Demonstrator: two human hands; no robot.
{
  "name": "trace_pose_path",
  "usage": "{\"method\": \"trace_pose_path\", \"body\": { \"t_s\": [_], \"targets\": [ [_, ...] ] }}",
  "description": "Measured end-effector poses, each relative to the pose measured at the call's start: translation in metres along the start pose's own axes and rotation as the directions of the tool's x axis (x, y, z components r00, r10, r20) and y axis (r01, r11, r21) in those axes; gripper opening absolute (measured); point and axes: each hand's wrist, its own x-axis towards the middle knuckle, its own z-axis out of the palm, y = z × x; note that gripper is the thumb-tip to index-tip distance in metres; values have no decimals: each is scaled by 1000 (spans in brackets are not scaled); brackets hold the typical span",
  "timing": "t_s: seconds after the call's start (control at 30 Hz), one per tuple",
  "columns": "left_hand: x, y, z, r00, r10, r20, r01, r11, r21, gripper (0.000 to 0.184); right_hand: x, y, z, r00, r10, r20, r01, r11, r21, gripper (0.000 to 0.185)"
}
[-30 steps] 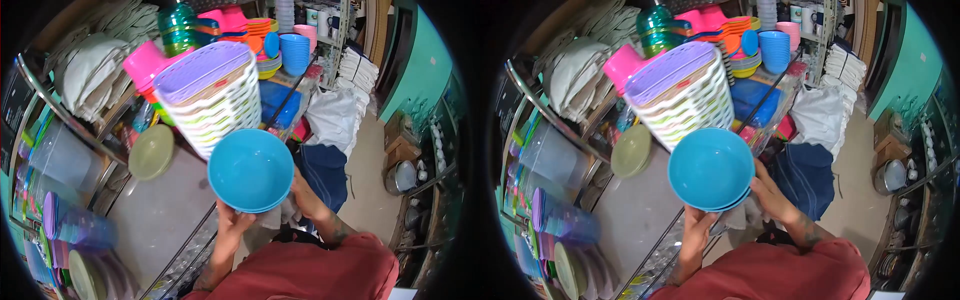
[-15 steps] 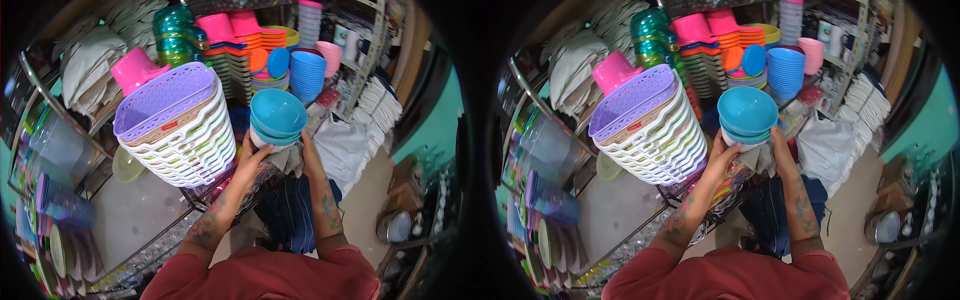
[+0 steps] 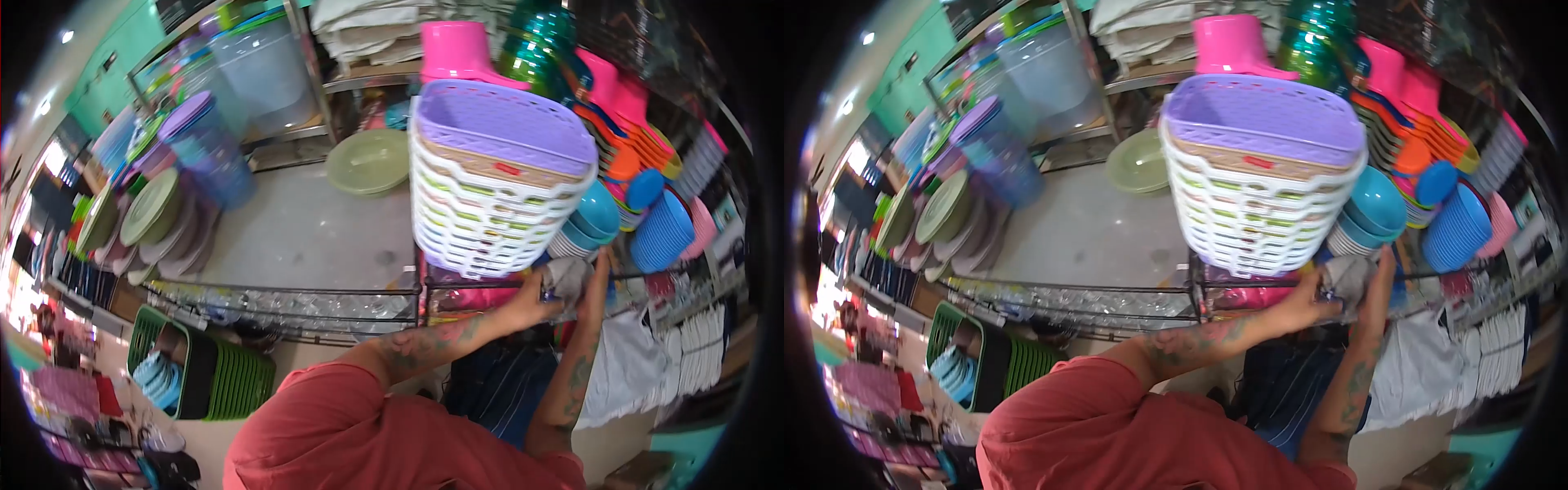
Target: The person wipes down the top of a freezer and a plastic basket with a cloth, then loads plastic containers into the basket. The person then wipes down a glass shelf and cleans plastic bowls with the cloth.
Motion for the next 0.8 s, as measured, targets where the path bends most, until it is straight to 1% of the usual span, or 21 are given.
{"method": "trace_pose_path", "body": {
  "t_s": [0.07, 0.1, 0.13, 0.2, 0.23, 0.27, 0.3, 0.33, 0.37, 0.4, 0.43, 0.47, 0.53, 0.57, 0.6, 0.63, 0.67, 0.73, 0.8],
  "targets": [
    [-57, 27, -24, 967, -36, 252, 36, 999, 6, 79, -19, 6, -16, 1000, -25, -17, 25, 999, -38, 65],
    [-83, 65, -50, 901, -79, 427, 57, 996, 65, 71, -25, 14, -33, 995, -81, -51, 75, 991, -107, 65],
    [-111, 105, -80, 799, -131, 587, 67, 989, 130, 64, -33, 24, -51, 986, -141, -84, 125, 977, -174, 65],
    [-170, 147, -134, 823, -128, 553, 186, 981, -49, 51, -60, 37, -74, 981, -80, -178, 90, 995, 52, 61],
    [-196, 166, -166, 915, -62, 399, 24, 995, 99, 47, -72, 45, -94, 996, 4, -91, 15, 977, 213, 60],
    [-221, 187, -200, 968, 40, 246, -108, 957, 269, 43, -86, 53, -109, 997, 77, 8, -75, 930, 361, 59],
    [-248, 221, -227, 998, -49, -38, 58, 939, 339, 37, -107, 59, -109, 993, 94, -64, -60, 912, 406, 57],
    [-277, 244, -256, 942, -14, -336, 124, 944, 307, 34, -130, 61, -101, 984, 113, -135, -41, 892, 450, 56],
    [-300, 259, -283, 762, 250, -597, 54, 894, 444, 33, -153, 66, -97, 969, 136, -207, -18, 871, 492, 55],
    [-326, 275, -312, 497, 334, -801, 16, 919, 393, 39, -168, 87, -109, 959, 190, -210, -65, 869, 491, 54],
    [-357, 281, -351, 264, 424, -866, 8, 897, 442, 45, -179, 120, -124, 946, 241, -217, -108, 865, 490, 53],
    [-387, 286, -389, 56, 396, -916, -113, 914, 389, 51, -187, 147, -126, 931, 287, -226, -146, 859, 491, 53],
    [-451, 279, -498, -238, 485, -842, -163, 834, 526, 55, -219, 186, -102, 927, 333, -173, -217, 852, 477, 49],
    [-466, 294, -521, -262, 409, -874, -173, 871, 460, 55, -236, 193, -72, 912, 355, -206, -226, 853, 470, 44],
    [-479, 309, -542, -284, 333, -899, -183, 902, 392, 56, -253, 190, -40, 906, 392, -158, -274, 831, 484, 43],
    [-493, 320, -566, -189, 238, -953, -253, 926, 281, 59, -267, 195, -13, 912, 387, -138, -278, 828, 488, 43],
    [-496, 326, -581, -116, 224, -968, -261, 933, 247, 66, -280, 202, 14, 917, 380, -119, -278, 825, 492, 43],
    [-500, 334, -604, 36, 182, -983, -267, 949, 166, 80, -313, 198, 80, 956, 280, -90, -222, 887, 406, 46],
    [-503, 348, -616, 90, -9, -996, -344, 938, -40, 71, -346, 187, 142, 988, 151, -12, -138, 927, 350, 49]
  ]
}}
